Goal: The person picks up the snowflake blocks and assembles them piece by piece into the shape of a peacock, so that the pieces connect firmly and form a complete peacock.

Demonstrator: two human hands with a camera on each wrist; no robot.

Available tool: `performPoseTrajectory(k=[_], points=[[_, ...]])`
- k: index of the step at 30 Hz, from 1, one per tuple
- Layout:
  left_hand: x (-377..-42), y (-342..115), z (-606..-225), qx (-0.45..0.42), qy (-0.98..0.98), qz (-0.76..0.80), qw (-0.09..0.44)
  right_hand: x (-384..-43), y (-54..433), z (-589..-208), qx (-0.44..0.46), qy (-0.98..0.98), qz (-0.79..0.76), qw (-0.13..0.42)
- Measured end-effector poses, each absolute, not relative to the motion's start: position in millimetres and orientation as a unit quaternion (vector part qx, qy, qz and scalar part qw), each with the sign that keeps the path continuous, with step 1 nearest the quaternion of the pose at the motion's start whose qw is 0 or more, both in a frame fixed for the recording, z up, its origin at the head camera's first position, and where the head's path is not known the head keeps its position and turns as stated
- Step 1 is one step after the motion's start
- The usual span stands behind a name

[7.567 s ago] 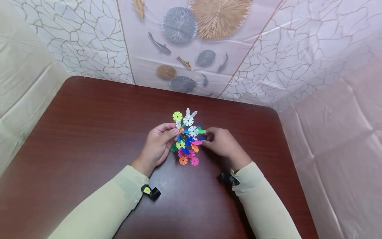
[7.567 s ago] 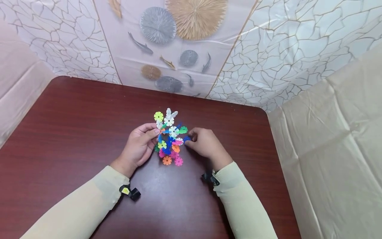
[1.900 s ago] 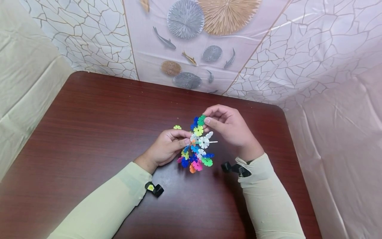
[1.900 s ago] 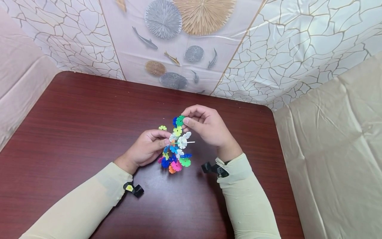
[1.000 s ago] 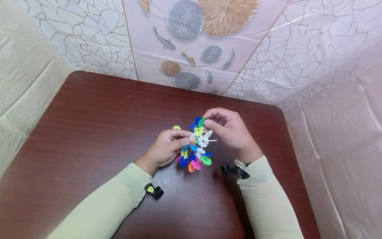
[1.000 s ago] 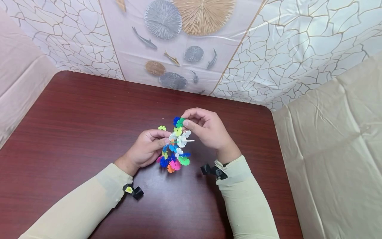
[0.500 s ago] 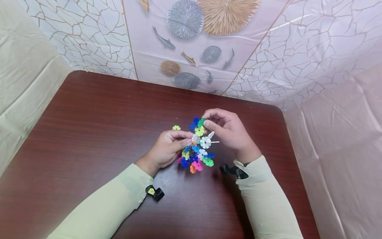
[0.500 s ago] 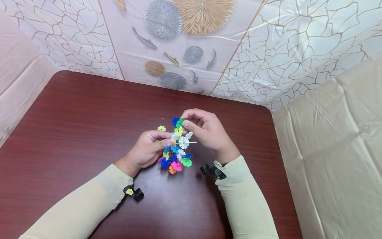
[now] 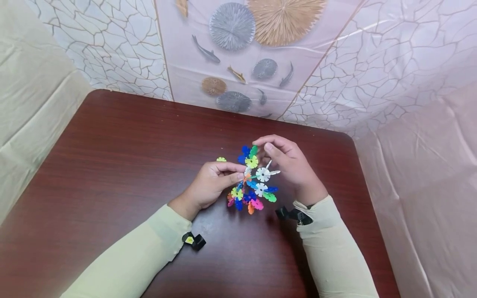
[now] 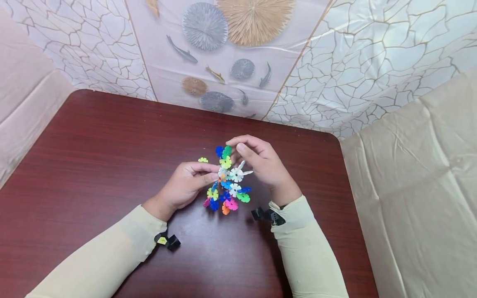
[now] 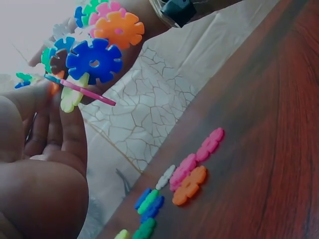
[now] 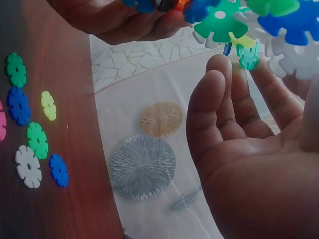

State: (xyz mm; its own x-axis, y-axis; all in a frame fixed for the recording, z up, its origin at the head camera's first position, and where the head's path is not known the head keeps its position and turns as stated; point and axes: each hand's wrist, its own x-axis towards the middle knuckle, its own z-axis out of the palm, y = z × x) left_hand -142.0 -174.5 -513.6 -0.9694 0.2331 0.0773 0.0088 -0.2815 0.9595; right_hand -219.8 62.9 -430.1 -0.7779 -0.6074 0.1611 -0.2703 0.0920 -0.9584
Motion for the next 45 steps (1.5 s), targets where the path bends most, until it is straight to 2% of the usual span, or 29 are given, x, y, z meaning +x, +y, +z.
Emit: performPoseTrajectory(k=[8, 18, 23, 32, 45], points=[[-140, -163, -502, 0.094, 0.597, 0.794, 0.069, -213, 83, -425, -0.272, 0.715, -0.628, 0.142], [-156, -135, -492, 0.013, 0.588, 0.804, 0.088, -199, 122, -422, -0.114, 0.778, -0.605, 0.123], [-170, -112, -492, -0.003, 0.572, 0.815, 0.097, -198, 146, -429, -0.070, 0.786, -0.602, 0.122], [-190, -65, -505, -0.037, 0.536, 0.832, 0.141, -206, 181, -444, -0.046, 0.816, -0.556, 0.149], [-207, -30, -514, -0.070, 0.565, 0.802, 0.183, -219, 214, -471, -0.025, 0.859, -0.487, 0.159]])
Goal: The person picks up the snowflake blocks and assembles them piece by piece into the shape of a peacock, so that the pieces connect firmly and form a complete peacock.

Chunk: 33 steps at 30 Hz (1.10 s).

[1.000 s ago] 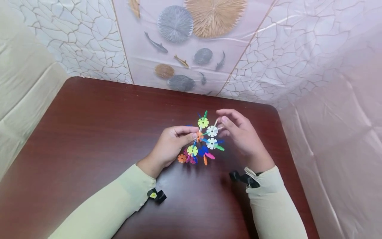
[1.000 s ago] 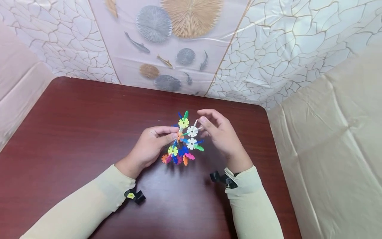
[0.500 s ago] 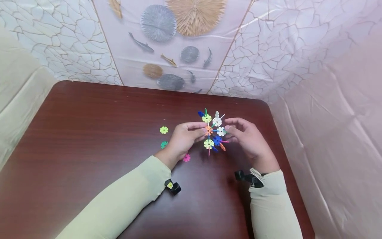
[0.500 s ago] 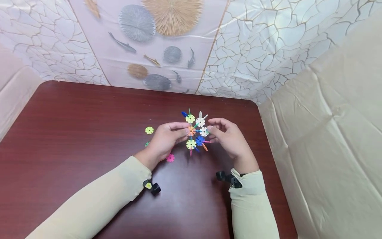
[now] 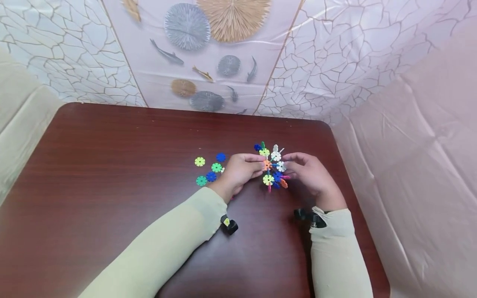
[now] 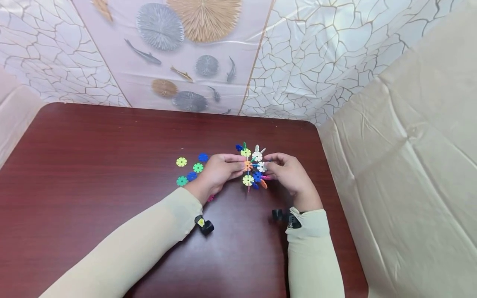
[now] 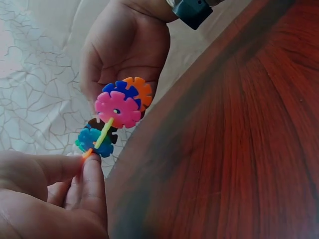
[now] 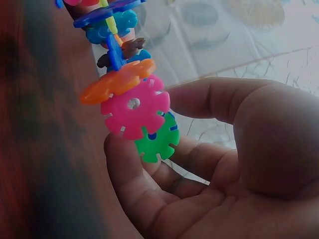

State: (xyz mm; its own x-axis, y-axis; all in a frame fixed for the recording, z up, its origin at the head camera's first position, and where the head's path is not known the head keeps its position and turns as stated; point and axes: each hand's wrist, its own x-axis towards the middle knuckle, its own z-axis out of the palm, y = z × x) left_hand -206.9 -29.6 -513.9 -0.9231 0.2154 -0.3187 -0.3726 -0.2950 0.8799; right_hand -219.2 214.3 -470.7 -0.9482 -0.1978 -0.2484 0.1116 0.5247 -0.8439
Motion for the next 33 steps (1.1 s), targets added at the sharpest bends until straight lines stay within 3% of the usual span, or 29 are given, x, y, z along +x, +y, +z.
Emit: performPoseTrajectory(k=[33], points=[[-209, 2, -518, -0.124, 0.645, 0.735, 0.169, -232, 230, -493, 0.026, 0.867, -0.463, 0.183]])
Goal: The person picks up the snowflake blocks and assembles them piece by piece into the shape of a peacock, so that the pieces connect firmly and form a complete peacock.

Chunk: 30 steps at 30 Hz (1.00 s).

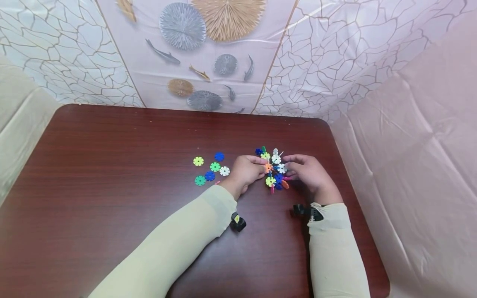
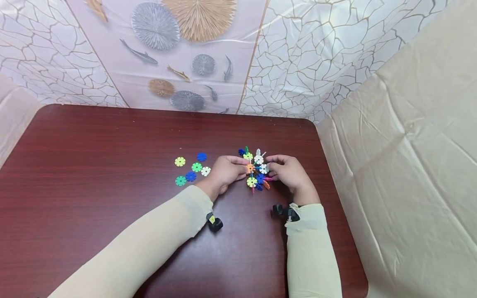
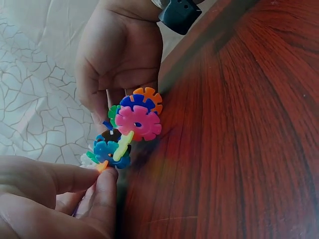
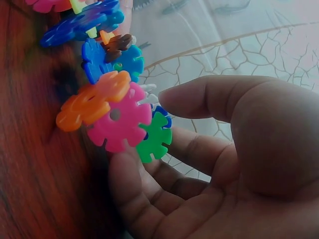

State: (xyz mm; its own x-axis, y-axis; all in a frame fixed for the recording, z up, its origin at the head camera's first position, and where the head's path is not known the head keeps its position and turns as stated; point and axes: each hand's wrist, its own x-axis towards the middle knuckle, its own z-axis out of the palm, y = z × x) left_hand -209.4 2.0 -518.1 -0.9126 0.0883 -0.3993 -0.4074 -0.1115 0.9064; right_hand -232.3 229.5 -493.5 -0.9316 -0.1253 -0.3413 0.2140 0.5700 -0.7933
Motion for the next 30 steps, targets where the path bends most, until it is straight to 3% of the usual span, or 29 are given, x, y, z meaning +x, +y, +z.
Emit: performPoseTrajectory(k=[8, 14, 22, 26, 30], points=[[-212, -12, -514, -0.097, 0.652, 0.726, 0.194, -242, 229, -495, 0.023, 0.881, -0.435, 0.184], [-214, -61, -490, -0.014, 0.671, 0.719, 0.180, -253, 227, -489, -0.011, 0.915, -0.367, 0.168], [-193, -173, -453, 0.075, 0.854, 0.515, 0.003, -245, 226, -461, -0.135, 0.965, -0.223, -0.011], [-181, -222, -453, 0.097, 0.906, 0.405, -0.073, -235, 218, -450, -0.203, 0.962, -0.181, -0.032], [-172, -259, -455, 0.103, 0.936, 0.320, -0.108, -228, 211, -445, -0.231, 0.964, -0.131, -0.026]])
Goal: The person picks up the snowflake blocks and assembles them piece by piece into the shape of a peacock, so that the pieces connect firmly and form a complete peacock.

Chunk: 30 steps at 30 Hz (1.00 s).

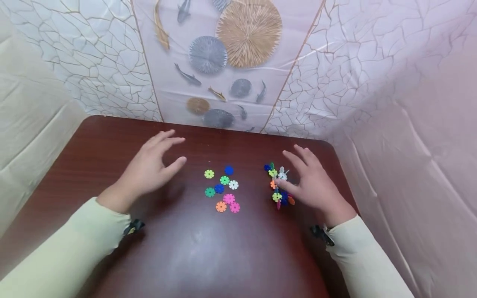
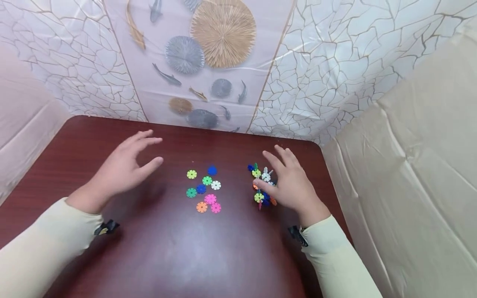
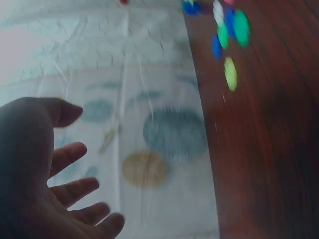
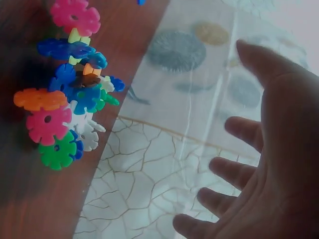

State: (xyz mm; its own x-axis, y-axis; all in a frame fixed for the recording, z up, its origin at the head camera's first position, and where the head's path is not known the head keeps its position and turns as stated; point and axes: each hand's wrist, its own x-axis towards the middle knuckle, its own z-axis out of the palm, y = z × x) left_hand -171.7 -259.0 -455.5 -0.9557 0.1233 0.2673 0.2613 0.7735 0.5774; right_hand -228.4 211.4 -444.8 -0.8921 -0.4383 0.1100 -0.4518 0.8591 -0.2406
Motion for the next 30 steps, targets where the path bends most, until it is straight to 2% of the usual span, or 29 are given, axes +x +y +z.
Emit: performPoseTrajectory(k=[7, 20, 24, 27, 30], points=[[-162, -286, -459, -0.063, -0.959, -0.263, 0.081, -218, 205, -443, 0.228, -0.970, 0.080, 0.009], [-157, -258, -491, -0.065, -0.975, -0.210, 0.042, -207, 207, -465, 0.208, -0.974, 0.086, 0.004], [-160, -257, -493, -0.071, -0.973, -0.216, 0.048, -209, 204, -464, 0.208, -0.974, 0.092, -0.002], [-162, -248, -495, -0.089, -0.968, -0.226, 0.056, -208, 193, -466, 0.220, -0.971, 0.096, 0.013], [-157, -226, -499, -0.119, -0.960, -0.251, 0.022, -200, 167, -473, 0.263, -0.958, 0.110, 0.026]])
